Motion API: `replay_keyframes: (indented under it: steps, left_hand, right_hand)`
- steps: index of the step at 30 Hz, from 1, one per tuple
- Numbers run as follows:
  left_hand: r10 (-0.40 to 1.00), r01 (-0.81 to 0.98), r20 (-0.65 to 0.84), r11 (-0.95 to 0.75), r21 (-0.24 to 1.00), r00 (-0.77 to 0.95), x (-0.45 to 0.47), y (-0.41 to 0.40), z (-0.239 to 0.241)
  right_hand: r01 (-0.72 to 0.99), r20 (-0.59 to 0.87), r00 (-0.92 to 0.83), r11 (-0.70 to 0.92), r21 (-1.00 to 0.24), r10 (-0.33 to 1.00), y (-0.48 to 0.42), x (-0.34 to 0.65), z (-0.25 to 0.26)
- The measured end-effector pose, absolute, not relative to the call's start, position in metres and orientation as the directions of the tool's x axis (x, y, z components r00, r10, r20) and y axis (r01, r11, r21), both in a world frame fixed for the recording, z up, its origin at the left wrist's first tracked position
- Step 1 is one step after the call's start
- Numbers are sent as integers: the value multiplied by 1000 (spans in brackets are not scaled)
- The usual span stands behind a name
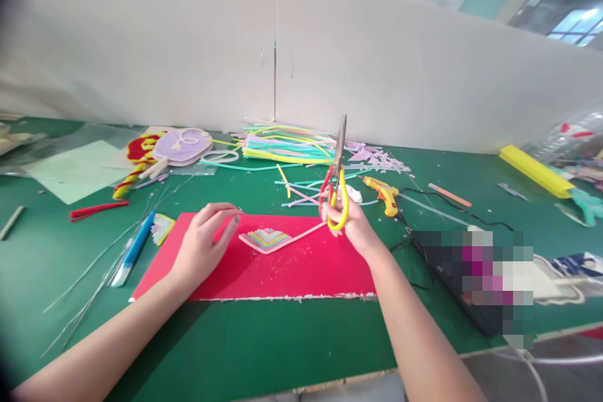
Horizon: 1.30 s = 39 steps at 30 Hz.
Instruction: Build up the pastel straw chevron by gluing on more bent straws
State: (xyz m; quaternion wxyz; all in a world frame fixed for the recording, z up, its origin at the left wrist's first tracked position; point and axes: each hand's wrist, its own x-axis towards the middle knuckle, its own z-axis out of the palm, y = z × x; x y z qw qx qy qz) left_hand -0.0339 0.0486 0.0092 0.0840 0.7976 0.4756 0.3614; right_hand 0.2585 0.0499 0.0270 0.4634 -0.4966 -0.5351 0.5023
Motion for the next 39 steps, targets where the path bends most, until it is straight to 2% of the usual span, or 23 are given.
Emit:
replay_keyframes:
  steps: [3, 6, 11, 17, 21, 24, 26, 29, 32, 36, 39]
  left_hand:
    - [855, 735, 468, -462, 496, 222, -37, 53, 7]
    - [871, 759, 440, -435, 484, 219, -37, 53, 4]
    - [893, 764, 353, -429, 482, 279, -32, 53, 4]
    - [885, 700, 99, -424, 575, 455, -15, 70, 28]
    - [817, 745, -139, -423, 515, 560, 2, 91, 50]
    - [774, 795, -294, -405, 451, 561, 11, 103, 55]
    - [743, 800, -338, -433, 415, 578, 13, 107, 54]
    - [700, 764, -335, -481, 430, 630, 10, 110, 57]
    - [694, 747, -335, -450, 490, 638, 2, 112, 67]
    - [742, 769, -328, -379, 514, 585, -5, 113, 78]
    - [718, 742, -330, -378, 554, 613, -2, 112, 75]
  right_hand:
    - [-104, 55, -152, 39, -994, 987, 50, 236, 35]
    - [-151, 102, -123, 83, -985, 987, 55, 230, 27]
    - [-243, -2, 7, -1, -970, 1000, 56, 233, 5]
    - [-268, -4, -4, -5, -963, 1000, 53, 233, 12]
    - [-297, -7, 9, -4, -955, 1000, 52, 230, 18]
    - [-290, -41, 20, -34, -957, 999, 51, 229, 16]
    - [-283, -51, 17, -44, -958, 999, 51, 229, 14]
    - [-262, -51, 2, -48, -964, 999, 50, 229, 14]
    - [-219, -49, -14, -50, -974, 999, 47, 227, 15]
    - [-83, -42, -20, -43, -996, 999, 43, 225, 16]
    - [8, -35, -14, -35, -999, 999, 42, 224, 16]
